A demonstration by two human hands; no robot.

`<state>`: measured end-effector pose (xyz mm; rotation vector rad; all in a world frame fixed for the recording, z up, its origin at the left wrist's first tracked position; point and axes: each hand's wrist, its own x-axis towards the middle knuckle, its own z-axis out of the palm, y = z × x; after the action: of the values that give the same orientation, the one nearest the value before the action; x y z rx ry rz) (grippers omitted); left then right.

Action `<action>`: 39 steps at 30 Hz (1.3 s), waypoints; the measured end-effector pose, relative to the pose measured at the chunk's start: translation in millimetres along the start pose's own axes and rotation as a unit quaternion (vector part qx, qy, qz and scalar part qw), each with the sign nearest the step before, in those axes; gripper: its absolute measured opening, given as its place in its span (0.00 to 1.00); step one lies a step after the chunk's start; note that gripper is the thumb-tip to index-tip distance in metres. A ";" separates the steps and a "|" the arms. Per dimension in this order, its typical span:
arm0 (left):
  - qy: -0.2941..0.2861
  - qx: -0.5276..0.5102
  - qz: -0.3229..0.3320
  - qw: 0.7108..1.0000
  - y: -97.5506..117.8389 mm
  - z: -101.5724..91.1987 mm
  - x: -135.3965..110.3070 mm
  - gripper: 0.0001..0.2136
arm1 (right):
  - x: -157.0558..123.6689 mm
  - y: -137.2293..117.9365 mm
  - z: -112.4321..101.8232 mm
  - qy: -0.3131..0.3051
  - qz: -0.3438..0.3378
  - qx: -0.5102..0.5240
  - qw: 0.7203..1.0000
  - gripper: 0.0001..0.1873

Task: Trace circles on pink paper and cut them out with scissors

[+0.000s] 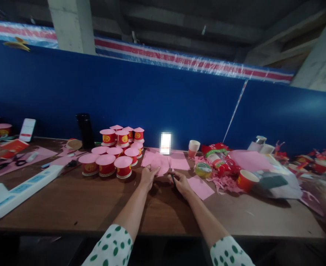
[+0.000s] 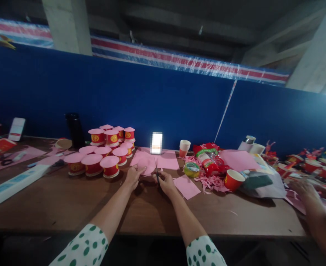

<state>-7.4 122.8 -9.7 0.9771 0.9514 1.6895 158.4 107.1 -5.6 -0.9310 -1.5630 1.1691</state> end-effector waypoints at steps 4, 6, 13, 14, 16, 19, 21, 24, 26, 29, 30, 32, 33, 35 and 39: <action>-0.011 -0.005 -0.005 1.000 0.6 -0.7 0.0 0.21 | 0.1 1.0 0.1 0.005 0.003 0.007 1.000 0.18; -0.015 -0.010 -0.008 1.000 1.6 -0.7 0.1 0.22 | 0.5 1.8 0.1 0.009 0.005 0.002 1.000 0.19; -0.012 -0.012 -0.014 1.000 7.4 1.2 -2.4 0.20 | 0.5 0.6 0.3 0.009 -0.011 -0.014 1.000 0.18; -0.011 -0.014 -0.015 1.000 8.1 1.5 -2.7 0.20 | 0.4 0.7 0.2 0.008 -0.012 -0.013 1.000 0.18; -0.009 -0.019 -0.018 1.000 8.8 1.7 -2.9 0.21 | 0.6 1.3 0.1 0.005 -0.015 -0.012 1.000 0.18; 0.001 -0.021 -0.023 1.000 8.5 1.5 -2.3 0.21 | 1.2 2.9 -0.1 0.001 -0.017 -0.011 1.000 0.19; 0.007 -0.020 -0.025 0.999 7.8 1.3 -1.7 0.22 | 1.6 3.9 -0.3 0.000 -0.020 -0.013 1.000 0.19; 0.008 -0.018 -0.023 1.000 6.9 1.2 -1.1 0.22 | 2.0 4.2 -0.7 -0.004 -0.020 -0.023 1.000 0.19; 0.010 -0.014 -0.019 1.000 6.7 1.2 -0.9 0.22 | 1.9 3.3 -1.0 -0.006 -0.022 -0.035 0.999 0.19; 0.017 -0.010 -0.018 1.000 7.0 1.2 -0.8 0.22 | 1.1 1.0 -1.2 -0.005 -0.024 -0.051 0.998 0.19; 0.018 -0.010 -0.018 1.000 7.0 1.1 -0.6 0.22 | 0.8 0.1 -1.2 -0.005 -0.022 -0.055 0.998 0.19; 0.017 -0.012 -0.016 1.000 6.7 0.8 -0.4 0.21 | 0.1 -1.6 -1.1 -0.003 -0.020 -0.061 0.998 0.19; 0.017 -0.012 -0.016 1.000 6.5 0.7 -0.3 0.21 | -0.2 -2.3 -1.0 -0.002 -0.020 -0.064 0.998 0.19; 0.020 -0.012 -0.017 1.000 6.1 0.5 -0.2 0.21 | -0.6 -3.3 -0.7 -0.002 -0.022 -0.070 0.997 0.19; 0.024 -0.002 -0.016 1.000 6.4 0.2 -0.4 0.19 | -1.2 -5.0 -0.1 0.001 -0.023 -0.068 0.997 0.19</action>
<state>-9.3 120.8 -3.9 0.9179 0.9885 1.6938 158.6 104.7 -1.0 -0.9785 -1.6694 1.0386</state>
